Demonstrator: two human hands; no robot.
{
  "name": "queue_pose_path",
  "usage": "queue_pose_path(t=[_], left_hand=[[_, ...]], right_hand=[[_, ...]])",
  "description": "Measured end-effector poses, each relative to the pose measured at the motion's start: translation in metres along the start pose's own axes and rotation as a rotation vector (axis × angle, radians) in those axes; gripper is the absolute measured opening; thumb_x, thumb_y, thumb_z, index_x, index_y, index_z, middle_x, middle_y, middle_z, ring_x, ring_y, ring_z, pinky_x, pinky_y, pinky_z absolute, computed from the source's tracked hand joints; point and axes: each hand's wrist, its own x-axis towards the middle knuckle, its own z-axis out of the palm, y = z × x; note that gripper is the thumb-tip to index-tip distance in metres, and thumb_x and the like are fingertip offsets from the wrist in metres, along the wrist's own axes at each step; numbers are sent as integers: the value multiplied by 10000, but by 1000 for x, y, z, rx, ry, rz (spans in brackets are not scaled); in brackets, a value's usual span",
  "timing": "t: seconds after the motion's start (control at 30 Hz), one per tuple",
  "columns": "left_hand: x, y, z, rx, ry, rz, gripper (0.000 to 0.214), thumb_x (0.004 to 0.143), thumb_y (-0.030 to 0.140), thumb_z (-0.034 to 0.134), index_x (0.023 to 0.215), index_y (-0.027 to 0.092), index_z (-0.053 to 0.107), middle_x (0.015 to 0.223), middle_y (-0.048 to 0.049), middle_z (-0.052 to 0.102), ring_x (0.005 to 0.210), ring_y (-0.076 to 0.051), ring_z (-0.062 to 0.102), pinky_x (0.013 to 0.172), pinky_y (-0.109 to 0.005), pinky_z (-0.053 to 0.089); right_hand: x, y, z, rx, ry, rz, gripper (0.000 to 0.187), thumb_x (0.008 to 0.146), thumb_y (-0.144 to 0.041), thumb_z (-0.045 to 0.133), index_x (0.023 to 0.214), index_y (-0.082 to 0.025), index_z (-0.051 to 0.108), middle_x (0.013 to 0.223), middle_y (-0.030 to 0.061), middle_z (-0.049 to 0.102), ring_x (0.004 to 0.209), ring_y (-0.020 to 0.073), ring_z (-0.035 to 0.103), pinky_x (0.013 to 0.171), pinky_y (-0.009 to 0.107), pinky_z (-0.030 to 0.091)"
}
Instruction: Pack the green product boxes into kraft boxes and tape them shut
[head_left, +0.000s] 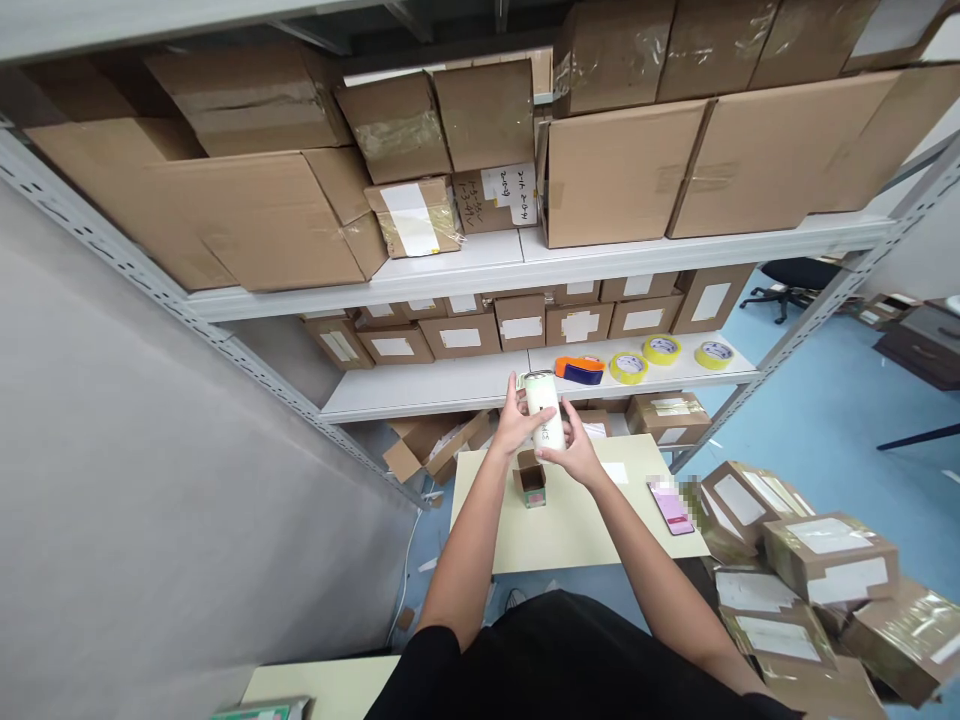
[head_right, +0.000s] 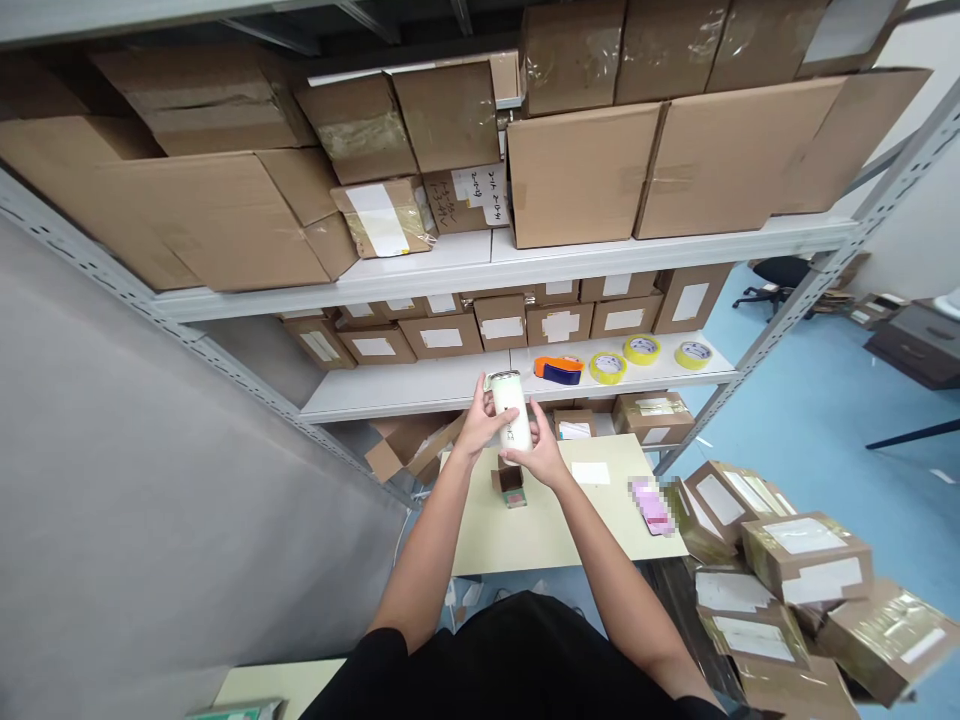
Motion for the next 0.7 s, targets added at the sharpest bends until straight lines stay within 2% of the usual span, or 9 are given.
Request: queue_pose_path(t=[0.07,0.2,0.27,0.37,0.47,0.53,0.63,0.7], left_hand=[[1,2,0,37,10,3,1438,635,302,997,1703,313,35,1352,-133,681,1217,-276,667,1073,-445,526],[3,6,-2,4,-49,-54,1462,681,320,972,1696,290,-79,1249,-132,728,1144,-279,698,1035,-476,545],[3,7,-2,32,-57,-27,1443,673,322,976,1701,314,-36,1318,-136,696,1197,-276,676,1055,-454,532],[3,8,-3,121,12,46,1419,626,322,1000,1704,328,77,1365,-129,665,1225,-271,658,1068,-418,520],[3,9,-6,97,-9,45,1425,658,349,980,1706,308,15,1234,-109,722,1111,-257,702,1025,-433,543],[4,10,-8,65,-42,33,1411,693,374,955,1702,305,-28,1229,-111,725,1104,-255,704,1021,-441,546],[6,10,-12,118,-15,67,1376,663,361,973,1704,323,75,1391,-134,654,1234,-269,651,1074,-428,518],[8,10,-15,150,14,83,1359,626,338,997,1697,311,159,1414,-141,641,1253,-277,639,1084,-426,513]], right_hand=[[-1,0,2,-32,6,1,1399,618,-415,968,1699,-318,86,1180,81,720,1040,286,706,913,459,597],[-2,0,3,42,-106,2,1319,705,-447,901,1700,-341,42,1258,89,708,1095,278,706,964,471,580],[-3,-1,4,10,-60,8,1340,671,-438,924,1700,-337,72,1273,95,695,1087,283,705,966,477,581],[-3,-2,6,-75,41,19,1413,606,-418,968,1702,-314,83,1255,100,682,1080,291,694,974,489,577],[-3,-2,6,-23,-69,13,1346,700,-452,904,1703,-320,15,1267,97,680,1111,279,687,1002,492,562],[-2,-2,6,-5,-124,3,1309,735,-463,875,1700,-333,1,1254,88,683,1097,272,693,992,487,566],[-2,-1,7,-132,-4,-3,1368,656,-458,933,1701,-336,58,1173,63,676,1029,271,691,960,486,580],[-2,-1,10,-177,41,5,1386,632,-463,946,1701,-326,75,1163,62,666,1027,270,680,966,486,580]])
